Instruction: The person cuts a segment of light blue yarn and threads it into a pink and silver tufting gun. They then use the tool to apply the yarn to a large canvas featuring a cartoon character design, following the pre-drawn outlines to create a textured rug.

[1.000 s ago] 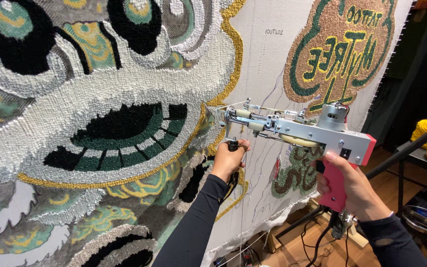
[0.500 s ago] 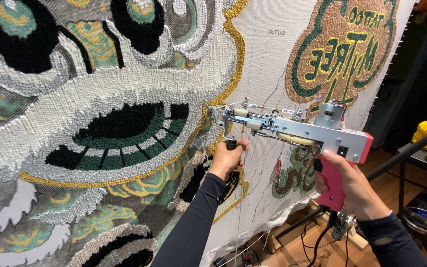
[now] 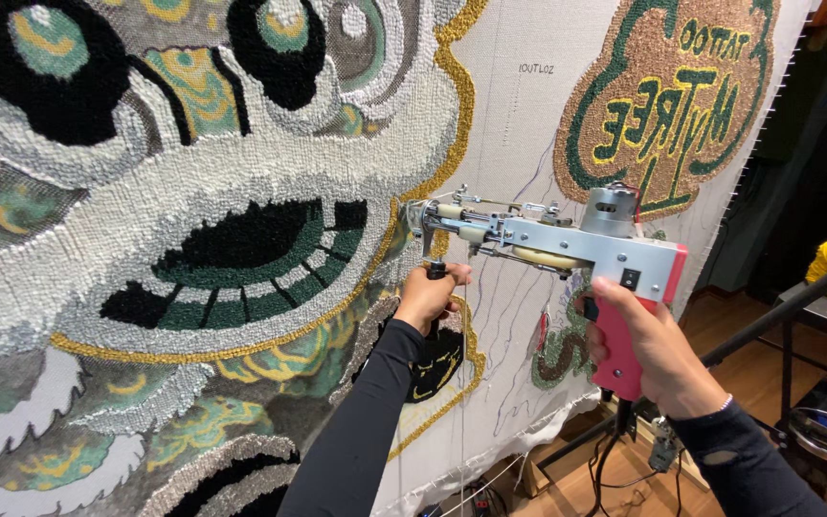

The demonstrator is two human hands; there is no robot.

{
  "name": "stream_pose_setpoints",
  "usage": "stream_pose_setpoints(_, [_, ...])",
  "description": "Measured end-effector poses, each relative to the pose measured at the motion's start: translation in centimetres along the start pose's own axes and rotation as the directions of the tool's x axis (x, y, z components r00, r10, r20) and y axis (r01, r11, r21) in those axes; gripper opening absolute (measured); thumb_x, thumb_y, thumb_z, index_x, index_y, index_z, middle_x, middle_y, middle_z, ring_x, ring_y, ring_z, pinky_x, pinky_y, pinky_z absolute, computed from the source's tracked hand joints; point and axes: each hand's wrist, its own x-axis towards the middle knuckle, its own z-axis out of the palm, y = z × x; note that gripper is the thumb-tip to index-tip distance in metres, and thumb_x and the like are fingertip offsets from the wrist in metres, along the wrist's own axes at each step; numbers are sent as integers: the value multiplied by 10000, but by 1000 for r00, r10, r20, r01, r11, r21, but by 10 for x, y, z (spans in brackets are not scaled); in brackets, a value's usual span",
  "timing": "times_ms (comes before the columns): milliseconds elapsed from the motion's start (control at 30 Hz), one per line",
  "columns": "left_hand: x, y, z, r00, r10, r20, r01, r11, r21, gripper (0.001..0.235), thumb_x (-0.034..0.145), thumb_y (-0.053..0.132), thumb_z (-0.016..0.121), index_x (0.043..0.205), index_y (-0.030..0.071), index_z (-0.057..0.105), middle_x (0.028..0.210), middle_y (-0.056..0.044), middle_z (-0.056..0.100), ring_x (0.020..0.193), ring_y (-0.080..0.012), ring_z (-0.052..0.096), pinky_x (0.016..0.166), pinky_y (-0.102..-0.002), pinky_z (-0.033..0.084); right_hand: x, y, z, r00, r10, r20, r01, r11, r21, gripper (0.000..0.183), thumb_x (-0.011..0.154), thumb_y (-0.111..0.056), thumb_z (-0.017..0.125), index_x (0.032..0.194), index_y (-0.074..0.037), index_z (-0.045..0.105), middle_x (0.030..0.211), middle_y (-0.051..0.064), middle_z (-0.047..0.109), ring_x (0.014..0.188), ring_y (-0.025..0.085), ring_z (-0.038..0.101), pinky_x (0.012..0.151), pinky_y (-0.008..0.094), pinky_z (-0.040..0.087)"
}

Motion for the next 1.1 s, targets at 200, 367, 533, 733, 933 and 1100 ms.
stream_pose_setpoints(200, [13,0,-22,998,29,59,-29,1000,3,280,910,313,752,1034,61,764,972,-38,784,473,-78,552,411,-266,438,7,2,21,984,-165,65,167,985,-33,429,887,-434,700,961,-15,639,623,63,577,489,160,560,463,311,468])
stream_pose_setpoints(367, [24,0,-38,996,46,73,-48,998,27,278,901,298,773,1000,41,740,961,-42,799,461,-84,542,424,-260,467,6,3,41,976,-201,85,209,974,-90,369,874,-368,728,970,-16,674,631,47,572,486,151,561,454,309,462])
stream_pose_setpoints(533, [28,-2,-45,992,76,97,-78,997,25,212,877,260,792,879,50,761,897,-30,772,441,-91,533,401,-272,434,5,4,51,979,-184,83,193,974,-116,341,866,-349,711,970,-26,680,607,75,592,485,165,594,437,315,469])
stream_pose_setpoints(733, [33,-7,-50,992,76,104,-85,993,83,253,902,278,805,891,27,771,854,-51,751,458,-84,551,418,-270,446,9,4,54,984,-159,79,169,975,-143,344,876,-349,704,971,-18,709,609,62,577,471,156,560,430,311,453])
stream_pose_setpoints(933, [39,-10,-47,997,70,13,-71,997,38,426,889,420,744,1033,19,738,1048,-43,805,425,-106,541,412,-291,470,8,11,57,979,-183,85,194,971,-140,357,886,-347,715,939,5,692,591,62,546,463,153,527,432,301,427])
stream_pose_setpoints(1100, [40,-11,-46,996,91,-22,-91,996,11,470,885,435,740,1105,21,752,1040,-54,797,396,-115,514,394,-303,439,3,13,63,971,-212,107,222,970,-97,358,893,-332,723,881,10,619,598,50,547,476,148,523,451,302,431])
